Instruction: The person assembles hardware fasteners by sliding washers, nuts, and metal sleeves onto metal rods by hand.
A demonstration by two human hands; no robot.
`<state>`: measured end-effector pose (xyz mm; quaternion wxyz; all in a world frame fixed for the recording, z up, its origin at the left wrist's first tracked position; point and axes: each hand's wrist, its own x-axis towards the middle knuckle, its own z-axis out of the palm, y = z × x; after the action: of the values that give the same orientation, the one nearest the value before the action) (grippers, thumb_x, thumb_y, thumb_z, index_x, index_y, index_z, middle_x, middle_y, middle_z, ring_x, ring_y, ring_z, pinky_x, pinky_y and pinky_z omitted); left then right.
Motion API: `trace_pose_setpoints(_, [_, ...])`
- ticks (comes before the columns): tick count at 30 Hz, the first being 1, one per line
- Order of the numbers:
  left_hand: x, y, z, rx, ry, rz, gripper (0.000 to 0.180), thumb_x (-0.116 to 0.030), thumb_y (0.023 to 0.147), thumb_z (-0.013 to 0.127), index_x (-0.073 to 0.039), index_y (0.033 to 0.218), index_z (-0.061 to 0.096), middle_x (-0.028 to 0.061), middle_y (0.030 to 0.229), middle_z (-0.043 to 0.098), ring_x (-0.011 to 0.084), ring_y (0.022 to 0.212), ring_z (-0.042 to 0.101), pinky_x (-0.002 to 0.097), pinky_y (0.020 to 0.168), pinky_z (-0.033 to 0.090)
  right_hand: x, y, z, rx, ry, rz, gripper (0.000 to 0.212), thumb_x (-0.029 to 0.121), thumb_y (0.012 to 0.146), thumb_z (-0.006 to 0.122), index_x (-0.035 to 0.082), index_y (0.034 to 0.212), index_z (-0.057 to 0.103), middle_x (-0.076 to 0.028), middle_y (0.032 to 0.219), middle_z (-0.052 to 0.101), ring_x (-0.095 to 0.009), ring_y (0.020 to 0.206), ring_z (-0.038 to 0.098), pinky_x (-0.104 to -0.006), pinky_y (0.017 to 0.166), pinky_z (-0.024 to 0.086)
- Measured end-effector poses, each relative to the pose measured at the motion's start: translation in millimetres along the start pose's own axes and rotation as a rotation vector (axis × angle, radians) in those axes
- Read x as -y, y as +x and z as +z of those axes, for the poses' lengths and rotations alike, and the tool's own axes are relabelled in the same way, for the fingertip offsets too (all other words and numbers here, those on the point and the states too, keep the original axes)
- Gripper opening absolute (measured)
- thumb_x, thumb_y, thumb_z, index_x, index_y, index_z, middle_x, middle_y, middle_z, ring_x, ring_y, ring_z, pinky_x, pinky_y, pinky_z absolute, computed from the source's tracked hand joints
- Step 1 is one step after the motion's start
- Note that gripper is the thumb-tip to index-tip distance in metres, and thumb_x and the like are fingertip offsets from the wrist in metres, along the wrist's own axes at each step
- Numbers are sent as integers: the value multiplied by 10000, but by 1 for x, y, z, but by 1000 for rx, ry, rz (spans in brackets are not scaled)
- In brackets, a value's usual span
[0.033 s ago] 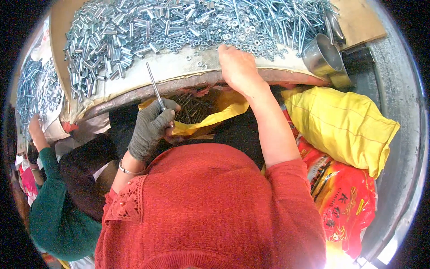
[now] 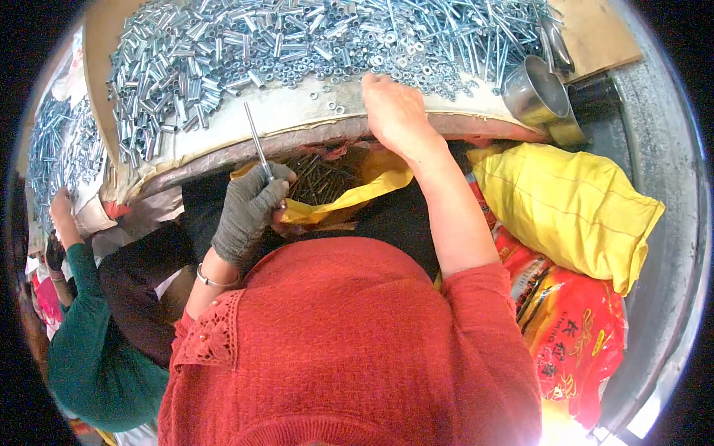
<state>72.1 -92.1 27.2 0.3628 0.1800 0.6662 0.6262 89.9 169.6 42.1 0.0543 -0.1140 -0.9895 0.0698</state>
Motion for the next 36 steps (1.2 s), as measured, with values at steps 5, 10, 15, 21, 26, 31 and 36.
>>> trace_pose_setpoints(5, [7,6,-11,-80,144,52,153,-164,914,548,-20,916,601,-37,611,497,37,502,454,204,463,373,-7,-2,1,-29,49,50,154,131,836,586,32,950,558,-183,960,597,-380,891,600,-480,755,463])
trace_pose_setpoints(10, [7,6,-10,-59,74,46,158,-169,917,549,-20,892,594,-38,605,489,29,505,447,199,460,366,-7,-6,0,-18,3,-24,204,139,832,594,39,998,531,-173,935,605,-381,886,601,-479,745,461])
trace_pose_setpoints(15, [17,11,-16,-41,224,49,174,-214,902,563,-46,920,602,30,589,549,118,493,532,278,465,410,0,-4,5,-63,-25,18,169,126,825,587,28,941,511,-186,918,608,-404,844,597,-491,731,457])
trace_pose_setpoints(21, [9,8,-10,-186,1252,228,207,-318,885,543,-119,892,602,155,671,621,364,623,610,455,531,466,14,-10,-17,71,516,-99,127,109,841,604,37,928,547,-95,778,622,-238,664,631,-352,555,496])
trace_pose_setpoints(26, [7,5,-6,-122,1279,294,178,-297,870,562,-124,887,601,134,656,618,336,614,621,440,514,466,26,-26,-35,407,1320,-77,70,71,864,614,31,918,630,-6,729,622,-53,563,570,-190,481,464])
trace_pose_setpoints(31, [11,5,-12,-124,1315,389,123,-227,841,592,-129,917,590,116,660,596,302,606,617,413,508,464,28,-27,-38,468,1429,34,73,9,802,663,-3,873,646,-55,689,633,-95,515,598,-220,448,502])
trace_pose_setpoints(36, [6,8,-19,-174,1390,390,134,-195,818,608,-128,933,592,94,721,590,281,640,619,395,511,468,35,-18,-33,595,1524,30,109,64,816,676,5,905,652,-29,707,636,-76,537,600,-201,455,508])
